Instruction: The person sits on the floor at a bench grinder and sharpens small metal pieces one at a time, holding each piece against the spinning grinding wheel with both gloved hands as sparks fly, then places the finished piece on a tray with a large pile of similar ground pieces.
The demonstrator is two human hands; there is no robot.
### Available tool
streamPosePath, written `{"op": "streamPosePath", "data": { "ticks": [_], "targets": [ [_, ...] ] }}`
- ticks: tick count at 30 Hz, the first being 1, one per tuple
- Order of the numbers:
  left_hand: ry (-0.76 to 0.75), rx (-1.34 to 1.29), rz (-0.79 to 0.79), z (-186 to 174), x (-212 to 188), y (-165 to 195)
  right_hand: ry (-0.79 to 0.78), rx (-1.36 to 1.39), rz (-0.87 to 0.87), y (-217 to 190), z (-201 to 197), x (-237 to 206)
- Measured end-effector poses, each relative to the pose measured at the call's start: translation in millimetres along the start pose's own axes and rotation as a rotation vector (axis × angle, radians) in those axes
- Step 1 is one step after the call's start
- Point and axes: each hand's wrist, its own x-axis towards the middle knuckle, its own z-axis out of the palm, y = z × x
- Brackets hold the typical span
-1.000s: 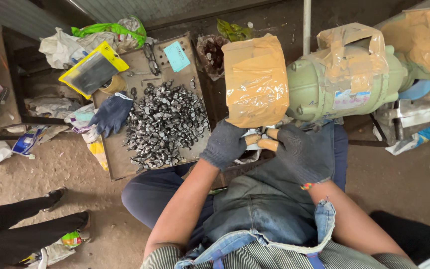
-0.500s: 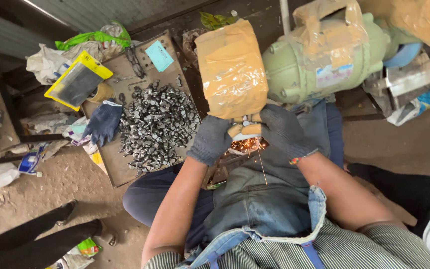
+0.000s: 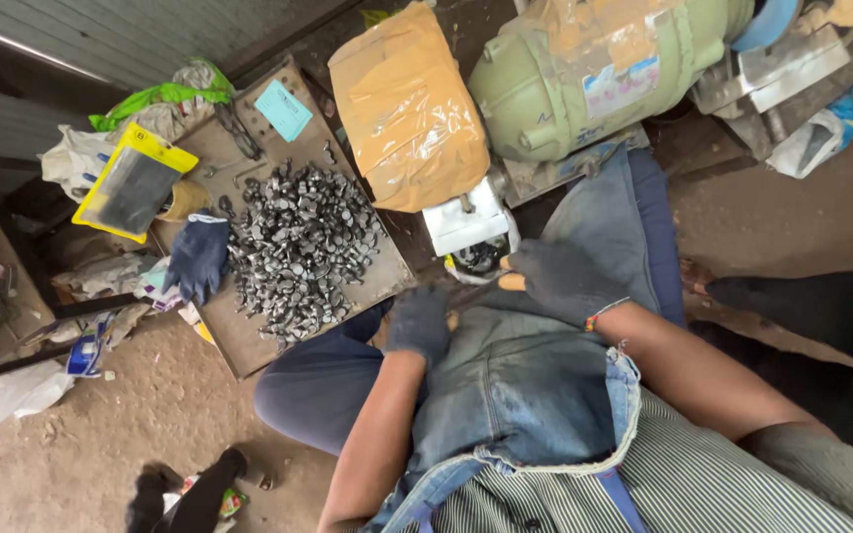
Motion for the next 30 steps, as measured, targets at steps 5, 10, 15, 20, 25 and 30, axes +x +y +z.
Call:
{"op": "streamPosePath", "data": {
  "ticks": [5,10,15,20,25,30],
  "targets": [
    [0.043,0.014,-0.312,-2,-2,-31,0.007,0.153,0.047,11,7,-3],
    [0.244,0.02,-0.594,-22,7,-54,-0.016,0.129,0.03,7,8,-2],
    [0.337,-0.071,-0.628,-32,7,-58,-0.029,0.164,0.079,2,-1,-2],
    [0.398,0.004,-0.589,-30,8,-60,-0.035,0.199,0.141,3,-5,-1],
    [0.364,0.025,-0.594,-27,13,-59,-0.043,0.182,0.136,9,3,1],
    [0.358,0.067,-0.626,-28,17,-52,-0.048,0.186,0.179,14,7,-1]
  ]
}}
